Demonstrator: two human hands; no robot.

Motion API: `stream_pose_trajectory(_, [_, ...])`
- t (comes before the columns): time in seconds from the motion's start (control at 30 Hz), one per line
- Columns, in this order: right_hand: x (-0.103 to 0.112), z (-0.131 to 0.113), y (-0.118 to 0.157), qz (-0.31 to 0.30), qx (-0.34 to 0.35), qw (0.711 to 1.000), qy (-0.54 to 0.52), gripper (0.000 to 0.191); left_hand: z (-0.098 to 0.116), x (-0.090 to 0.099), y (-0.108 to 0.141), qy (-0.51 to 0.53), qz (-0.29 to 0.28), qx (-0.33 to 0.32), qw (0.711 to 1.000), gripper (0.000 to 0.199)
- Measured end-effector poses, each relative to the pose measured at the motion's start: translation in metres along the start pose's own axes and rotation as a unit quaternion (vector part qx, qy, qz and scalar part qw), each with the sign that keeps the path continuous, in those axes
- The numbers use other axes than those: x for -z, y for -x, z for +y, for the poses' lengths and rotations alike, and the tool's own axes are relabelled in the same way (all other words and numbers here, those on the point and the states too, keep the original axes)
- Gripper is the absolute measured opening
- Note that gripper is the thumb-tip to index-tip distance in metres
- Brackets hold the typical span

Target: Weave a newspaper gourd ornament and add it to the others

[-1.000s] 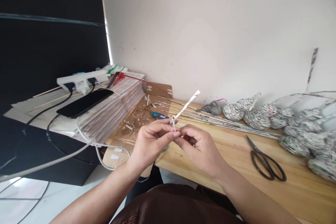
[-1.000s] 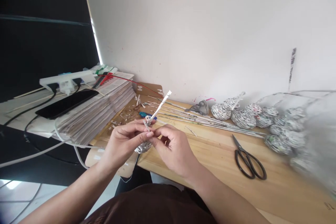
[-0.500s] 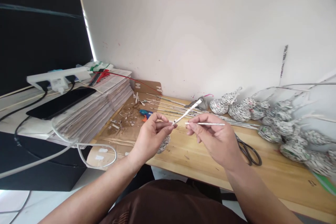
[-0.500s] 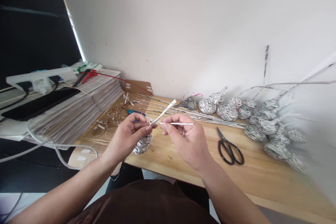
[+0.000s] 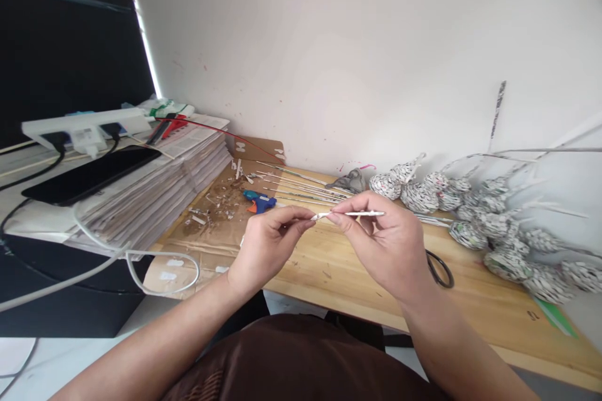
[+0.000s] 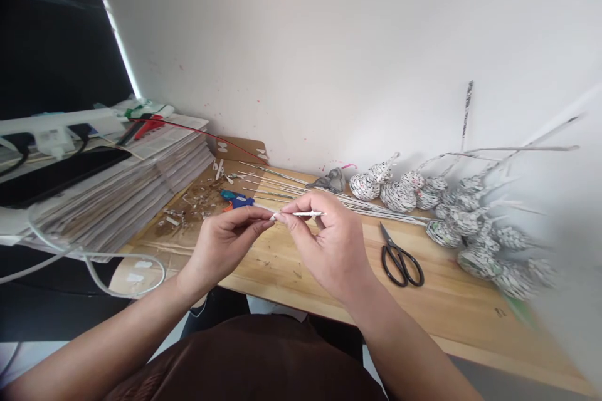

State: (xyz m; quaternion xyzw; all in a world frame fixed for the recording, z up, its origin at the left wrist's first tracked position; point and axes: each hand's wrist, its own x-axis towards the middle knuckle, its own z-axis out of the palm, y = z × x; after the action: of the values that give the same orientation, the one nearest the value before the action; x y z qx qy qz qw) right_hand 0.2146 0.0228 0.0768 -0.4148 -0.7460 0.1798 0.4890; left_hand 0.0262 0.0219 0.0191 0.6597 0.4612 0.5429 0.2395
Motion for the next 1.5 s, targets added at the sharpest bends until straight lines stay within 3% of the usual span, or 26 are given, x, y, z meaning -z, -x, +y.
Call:
stream_pose_trajectory(0.13, [0.001, 0.003, -0.004, 0.004, 0.060, 0.997, 0.038, 0.005, 0.002, 0.000, 0.001, 0.002, 0.001, 0.005, 1.000, 0.012])
stream_pose_trajectory(0.53, [0.000, -0.002, -0.008, -0.007, 0.094, 0.989, 0.110, 0.009, -0.001, 0.000, 0.003, 0.003, -0.005, -0.002, 1.000, 0.011])
stream_pose_trajectory(0.97, [-0.008, -0.003, -0.008, -0.013, 0.101, 0.986, 0.133, 0.014, -0.005, -0.002, 0.008, 0.045, 0.000, 0.010, 0.999, 0.011])
stream_pose_trajectory(1.17, [-0.006, -0.007, -0.006, -0.032, 0.076, 0.991, 0.102, 0.007, -0.006, -0.001, 0.009, 0.062, -0.015, 0.043, 0.997, 0.014])
stream_pose_trajectory(1.5, [-0.008, -0.006, -0.008, -0.011, 0.093, 0.988, 0.121, 0.014, -0.002, 0.000, 0.009, 0.105, -0.020, 0.052, 0.993, 0.012])
